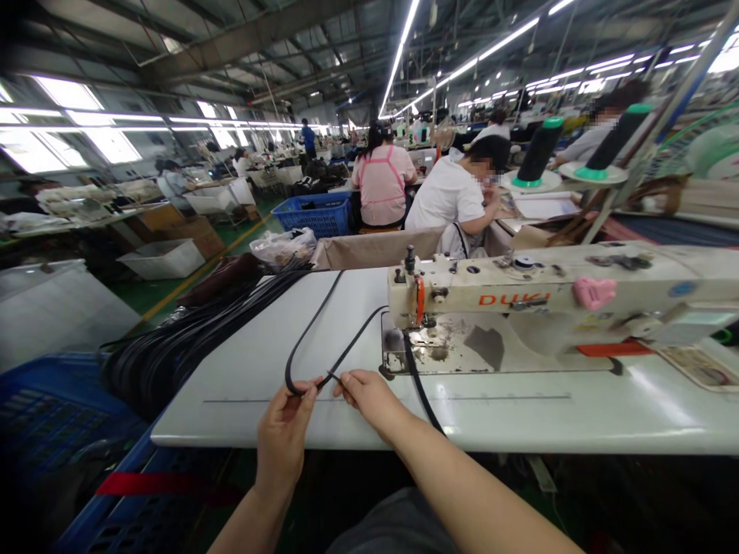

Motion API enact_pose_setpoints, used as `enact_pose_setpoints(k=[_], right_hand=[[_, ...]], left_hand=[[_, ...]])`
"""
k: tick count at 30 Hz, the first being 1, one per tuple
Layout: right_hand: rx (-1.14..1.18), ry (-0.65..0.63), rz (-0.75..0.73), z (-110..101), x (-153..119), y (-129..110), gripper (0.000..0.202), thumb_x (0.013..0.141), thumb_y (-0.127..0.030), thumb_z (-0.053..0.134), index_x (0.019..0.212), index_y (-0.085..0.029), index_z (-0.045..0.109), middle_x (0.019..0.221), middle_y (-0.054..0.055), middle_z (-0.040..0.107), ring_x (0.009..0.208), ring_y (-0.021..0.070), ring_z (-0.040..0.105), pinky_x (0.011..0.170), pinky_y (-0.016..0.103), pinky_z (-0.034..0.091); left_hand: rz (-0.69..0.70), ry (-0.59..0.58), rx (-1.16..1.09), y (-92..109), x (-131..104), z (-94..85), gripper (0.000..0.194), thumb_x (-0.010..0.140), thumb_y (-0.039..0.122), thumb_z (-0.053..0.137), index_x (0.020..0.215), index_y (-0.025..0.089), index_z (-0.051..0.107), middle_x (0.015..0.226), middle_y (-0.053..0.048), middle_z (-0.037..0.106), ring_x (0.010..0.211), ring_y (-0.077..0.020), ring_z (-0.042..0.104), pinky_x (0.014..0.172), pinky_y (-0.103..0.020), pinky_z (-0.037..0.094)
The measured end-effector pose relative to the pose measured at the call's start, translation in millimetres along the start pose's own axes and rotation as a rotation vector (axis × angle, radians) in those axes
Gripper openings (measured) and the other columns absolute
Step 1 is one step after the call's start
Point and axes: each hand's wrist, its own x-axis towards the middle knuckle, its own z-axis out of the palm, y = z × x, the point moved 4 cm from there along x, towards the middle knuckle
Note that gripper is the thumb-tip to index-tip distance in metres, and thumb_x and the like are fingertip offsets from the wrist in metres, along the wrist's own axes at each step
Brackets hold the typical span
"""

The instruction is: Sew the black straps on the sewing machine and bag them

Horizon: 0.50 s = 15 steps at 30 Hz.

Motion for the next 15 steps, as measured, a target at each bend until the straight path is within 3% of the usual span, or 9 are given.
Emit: enact_pose_setpoints(k=[3,5,10,13,15], right_hand=[[-0.035,0.012,-0.03,-3,0,-3,0.047,0.094,-0.061,0.05,0.078,-0.019,0.063,0.057,-0.006,0.037,0.054,0.0115,0.033,0.053,0.025,0.026],[-0.203,0.08,-0.076,-11,-4,-5,0.04,0.096,-0.056,0.051,0.079,-0.021,0.06,0.062,-0.005,0.043,0.059,0.0131,0.04,0.057,0.026,0.031],[-1.128,0.403,-0.166,-45,-29,-12,0.009,0.091,-0.028,0.065,0.094,-0.019,0.062,0.098,0.008,0.065,0.092,0.0226,0.061,0.077,0.03,0.044],[-1.486,0.546,-0.095,-63,-46,-9,0.037,0.093,-0.017,0.059,0.13,-0.018,0.062,0.12,0.015,0.064,0.103,0.0263,0.065,0.077,0.03,0.049],[-1.596,0.525,-0.018,-71,-52,-3,0.053,0.095,-0.012,0.053,0.148,-0.018,0.051,0.12,0.015,0.064,0.096,0.0242,0.068,0.07,0.029,0.05]], left_hand=[[-0.048,0.01,-0.01,-1,0,-3.1,0.031,0.089,0.049,0.073,0.103,0.022,0.067,0.115,-0.011,0.077,0.11,-0.0264,0.074,0.1,-0.039,0.058],[-0.086,0.006,0.008,-4,3,-6.6,0.035,0.089,0.053,0.071,0.105,0.022,0.068,0.113,-0.011,0.077,0.108,-0.0268,0.074,0.1,-0.04,0.057],[-0.106,-0.008,0.063,-19,20,-25.0,0.047,0.091,0.063,0.061,0.099,0.019,0.071,0.11,-0.013,0.076,0.102,-0.0266,0.073,0.094,-0.04,0.058],[-0.104,-0.04,0.118,-28,35,-38.2,0.048,0.086,0.064,0.065,0.098,0.018,0.073,0.104,-0.012,0.074,0.083,-0.0216,0.072,0.078,-0.035,0.059],[-0.132,-0.074,0.193,-34,44,-46.5,0.052,0.081,0.064,0.068,0.106,0.018,0.073,0.087,-0.007,0.071,0.068,-0.0177,0.066,0.067,-0.031,0.056]])
